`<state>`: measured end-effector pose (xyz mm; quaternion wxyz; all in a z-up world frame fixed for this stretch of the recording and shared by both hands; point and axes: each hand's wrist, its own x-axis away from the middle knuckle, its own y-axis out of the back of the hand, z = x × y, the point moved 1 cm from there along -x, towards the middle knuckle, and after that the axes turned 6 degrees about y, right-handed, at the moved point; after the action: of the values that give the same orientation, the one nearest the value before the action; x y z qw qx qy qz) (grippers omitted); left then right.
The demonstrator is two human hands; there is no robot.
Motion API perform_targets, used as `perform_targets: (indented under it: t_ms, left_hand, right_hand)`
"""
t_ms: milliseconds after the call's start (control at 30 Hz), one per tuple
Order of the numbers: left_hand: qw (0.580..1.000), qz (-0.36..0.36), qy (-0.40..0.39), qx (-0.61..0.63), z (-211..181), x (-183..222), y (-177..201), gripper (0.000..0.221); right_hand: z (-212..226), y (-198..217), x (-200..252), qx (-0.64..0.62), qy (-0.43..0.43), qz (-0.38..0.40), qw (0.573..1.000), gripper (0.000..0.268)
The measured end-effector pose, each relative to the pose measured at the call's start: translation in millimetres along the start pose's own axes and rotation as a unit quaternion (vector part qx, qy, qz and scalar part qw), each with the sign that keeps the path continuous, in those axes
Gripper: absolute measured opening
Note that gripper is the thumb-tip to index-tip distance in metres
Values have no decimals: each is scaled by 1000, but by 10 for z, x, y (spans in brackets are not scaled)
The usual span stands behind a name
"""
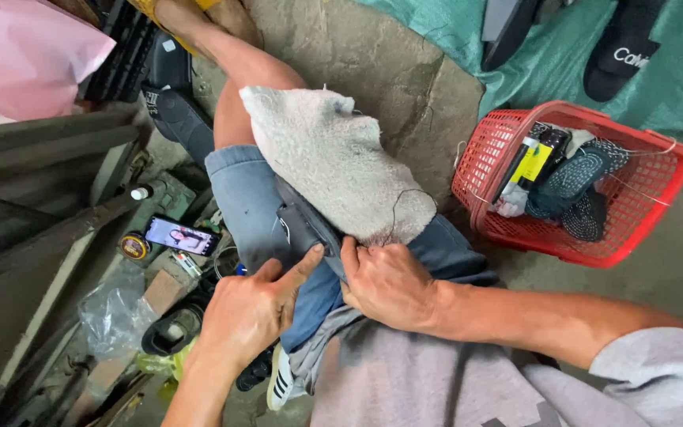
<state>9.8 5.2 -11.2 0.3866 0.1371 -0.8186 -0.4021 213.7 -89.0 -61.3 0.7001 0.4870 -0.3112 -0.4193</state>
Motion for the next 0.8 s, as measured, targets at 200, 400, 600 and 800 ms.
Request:
perform_targets:
  t_ms: [200,400,600,800]
  left_hand:
    - [998,12,58,34,-67,150,22,66]
    - [985,37,93,142,-135,271,228,54]
    - [991,60,114,44,-203,269,249,61]
    - [993,90,80,-11,-88,201,62,75]
  right_hand:
    - [27,46,-30,19,9,-14,1000,69]
    - [86,98,-13,2,-8,-14,1000,67]
    - [115,82,-39,18,-35,13,999,74]
    - [101,-31,-6,4,-9,12,1000,70]
